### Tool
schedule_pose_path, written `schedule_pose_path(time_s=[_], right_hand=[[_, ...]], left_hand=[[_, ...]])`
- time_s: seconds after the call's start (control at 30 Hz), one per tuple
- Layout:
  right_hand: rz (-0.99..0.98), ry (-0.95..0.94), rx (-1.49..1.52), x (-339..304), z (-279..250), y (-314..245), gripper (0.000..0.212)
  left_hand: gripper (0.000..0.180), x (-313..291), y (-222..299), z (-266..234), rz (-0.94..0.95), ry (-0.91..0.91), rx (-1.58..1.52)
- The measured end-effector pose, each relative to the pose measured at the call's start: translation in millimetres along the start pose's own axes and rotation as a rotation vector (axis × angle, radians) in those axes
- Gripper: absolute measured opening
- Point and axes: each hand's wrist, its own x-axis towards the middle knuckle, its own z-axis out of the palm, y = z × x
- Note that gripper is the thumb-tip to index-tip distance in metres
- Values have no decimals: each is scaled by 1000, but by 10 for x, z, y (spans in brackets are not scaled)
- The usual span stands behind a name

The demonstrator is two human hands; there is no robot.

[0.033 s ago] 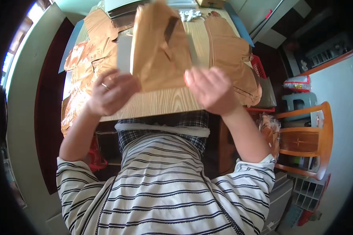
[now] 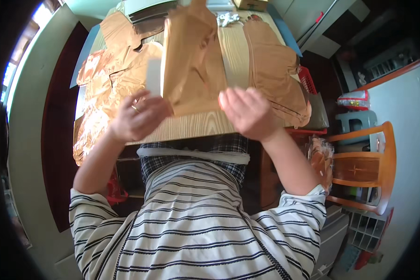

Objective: Folding foil decorations and placing them into clear plastic bags with cardboard headers.

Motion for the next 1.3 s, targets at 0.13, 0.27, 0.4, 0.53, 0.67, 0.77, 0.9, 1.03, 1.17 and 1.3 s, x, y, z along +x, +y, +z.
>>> schedule_pose_path(time_s=[0.13,0.27,0.4,0.53,0.67,0.77,0.9,1.03,1.17,1.3], right_hand=[[76,-146,111,-488,269,-362,28],[209,-326,110,-491,142,-561,34],[388,-533,192,-271,-20,-944,55],[498,-535,372,-147,158,-1401,71],[560,-561,362,-120,282,-1477,75],[576,-614,381,-88,279,-1475,77],[590,-653,368,-63,288,-1470,79],[570,-665,341,-70,275,-1458,81],[557,-680,346,-61,271,-1431,82],[559,-713,337,-40,261,-1391,82]], left_hand=[[27,-286,367,388,-83,-132,-219],[29,-198,377,354,-135,-262,-315],[29,-263,453,443,-214,-223,-414],[28,-237,424,412,-354,-214,-601],[25,-279,186,451,-499,-297,-789],[31,-39,20,615,-447,-366,-711],[53,173,-77,1219,-302,-524,-567],[65,165,-677,1649,-366,-723,-336],[65,84,-1104,1795,-460,-599,-147],[69,406,-747,1532,-544,-528,26]])
